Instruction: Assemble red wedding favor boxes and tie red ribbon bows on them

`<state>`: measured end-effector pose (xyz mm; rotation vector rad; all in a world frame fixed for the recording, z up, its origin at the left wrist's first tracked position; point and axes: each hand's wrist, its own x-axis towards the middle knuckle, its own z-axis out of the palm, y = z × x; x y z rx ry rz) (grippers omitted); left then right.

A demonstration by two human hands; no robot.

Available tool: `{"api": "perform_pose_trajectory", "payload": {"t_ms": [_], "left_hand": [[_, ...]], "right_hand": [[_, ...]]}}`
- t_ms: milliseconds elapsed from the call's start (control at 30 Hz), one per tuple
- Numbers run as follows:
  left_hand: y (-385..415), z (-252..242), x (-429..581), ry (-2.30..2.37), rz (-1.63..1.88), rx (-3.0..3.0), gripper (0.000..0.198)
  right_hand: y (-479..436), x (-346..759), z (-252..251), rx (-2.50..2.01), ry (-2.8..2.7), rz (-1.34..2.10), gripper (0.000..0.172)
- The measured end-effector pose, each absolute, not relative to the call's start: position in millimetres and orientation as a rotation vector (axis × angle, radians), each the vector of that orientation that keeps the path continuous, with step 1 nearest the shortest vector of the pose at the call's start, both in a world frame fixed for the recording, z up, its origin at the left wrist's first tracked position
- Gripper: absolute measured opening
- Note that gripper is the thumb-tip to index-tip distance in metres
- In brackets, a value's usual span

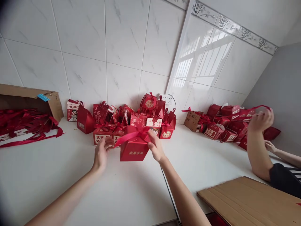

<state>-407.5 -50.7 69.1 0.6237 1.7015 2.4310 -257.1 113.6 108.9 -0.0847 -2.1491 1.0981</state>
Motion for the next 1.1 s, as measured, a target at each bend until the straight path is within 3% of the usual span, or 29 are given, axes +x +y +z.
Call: {"api": "perform_pose_trajectory", "payload": {"t_ms": [133, 300, 433, 700, 1100], "left_hand": [[-52.2, 67.1, -425.3, 1.651, 2.405, 0.591, 0.053], [-52.2, 63.3, -421.2, 1.665, 2.273, 0.713, 0.050], [-55.5, 69.2, -411.6, 1.684, 2.102, 0.996, 0.048], [-68.2, 99.0, -407.5, 1.892, 1.701, 1.193, 0.028], [-82.4, 123.5, -408.8, 1.606, 1.475, 1.169, 0.012]], "right_hand": [[104.8, -276.7, 90.0, -0.090, -2.359, 1.286, 0.057], [95.5, -278.7, 64.8, -0.401, -2.268, 1.310, 0.030], [95.1, -261.4, 82.8, -0.338, -2.278, 1.515, 0.047], [91.8, -239.6, 114.9, -0.123, -2.253, 1.578, 0.052], [84.7, -245.5, 113.2, -0.274, -2.207, 1.658, 0.040]]}}
